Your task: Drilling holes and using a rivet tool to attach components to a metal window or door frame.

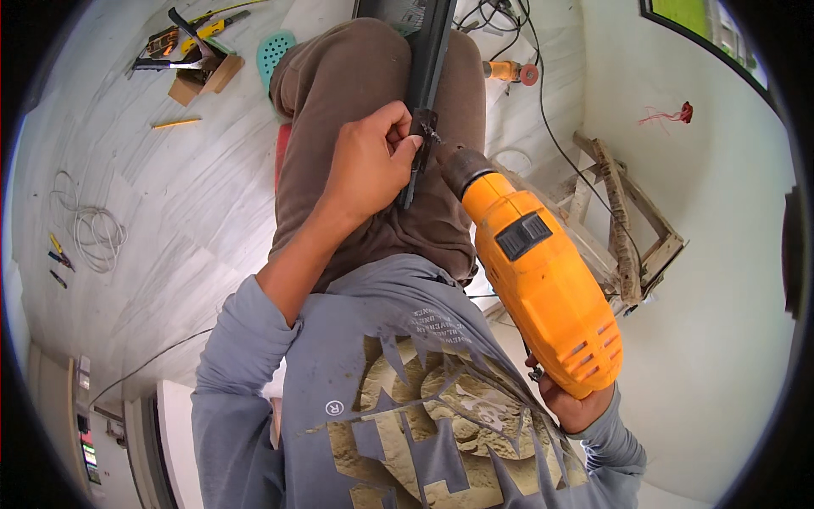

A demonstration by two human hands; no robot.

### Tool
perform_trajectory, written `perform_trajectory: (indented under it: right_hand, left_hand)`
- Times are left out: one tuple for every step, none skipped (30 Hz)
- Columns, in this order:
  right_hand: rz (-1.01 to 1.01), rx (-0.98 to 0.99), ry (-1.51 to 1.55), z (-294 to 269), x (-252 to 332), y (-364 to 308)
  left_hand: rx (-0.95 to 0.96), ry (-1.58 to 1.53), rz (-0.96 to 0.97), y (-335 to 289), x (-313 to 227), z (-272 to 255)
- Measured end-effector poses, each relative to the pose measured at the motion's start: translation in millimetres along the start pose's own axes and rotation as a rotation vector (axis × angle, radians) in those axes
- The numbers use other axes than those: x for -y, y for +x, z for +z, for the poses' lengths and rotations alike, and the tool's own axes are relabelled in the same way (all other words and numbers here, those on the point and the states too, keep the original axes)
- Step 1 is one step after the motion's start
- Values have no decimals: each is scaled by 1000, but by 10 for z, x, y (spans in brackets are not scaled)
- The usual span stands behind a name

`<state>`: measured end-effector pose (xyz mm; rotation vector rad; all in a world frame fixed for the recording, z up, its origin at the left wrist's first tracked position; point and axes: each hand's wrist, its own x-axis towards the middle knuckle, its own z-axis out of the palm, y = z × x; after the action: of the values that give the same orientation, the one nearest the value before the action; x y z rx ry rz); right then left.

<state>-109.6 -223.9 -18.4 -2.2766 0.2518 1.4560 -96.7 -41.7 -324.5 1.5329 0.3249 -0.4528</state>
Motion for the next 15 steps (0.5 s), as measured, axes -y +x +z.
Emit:
perform_trajectory:
  right_hand:
    - [-26,-24,-72,-3,44,1]
    - [-79,-18,-140,-29,77,15]
    - [-159,5,-236,-53,113,25]
    - [-220,9,-364,-80,142,38]
    - [-142,46,-402,-90,177,40]
    - [-90,32,-331,-101,208,40]
    - [-67,45,-338,-120,229,41]
    - [-50,91,-373,-134,252,38]
    - [-64,78,-346,-147,265,35]
    - [-68,92,-344,-163,280,30]
    - [-70,101,-347,-173,288,23]
    - [-70,110,-352,-183,293,22]
    - [-64,120,-362,-191,302,9]
    - [-64,126,-359,-196,303,7]
    - [-56,132,-360,-201,312,-5]
  left_hand:
    - [-5,-4,1,-2,-4,-6]
    - [15,-8,-27,-1,-8,-11]
    - [32,-26,-46,3,-11,-13]
    - [50,-44,-66,9,-15,-14]
    - [57,-51,-77,15,-17,-13]
    - [62,-59,-89,18,-21,-14]
    - [66,-68,-103,19,-25,-15]
    - [73,-60,-103,17,-31,-16]
    - [77,-51,-99,18,-37,-20]
    - [81,-40,-94,22,-41,-30]
    - [83,-43,-98,22,-47,-31]
    - [86,-46,-103,23,-51,-36]
    - [87,-48,-108,20,-55,-34]
    - [88,-46,-106,19,-57,-33]
    - [88,-44,-102,20,-56,-33]
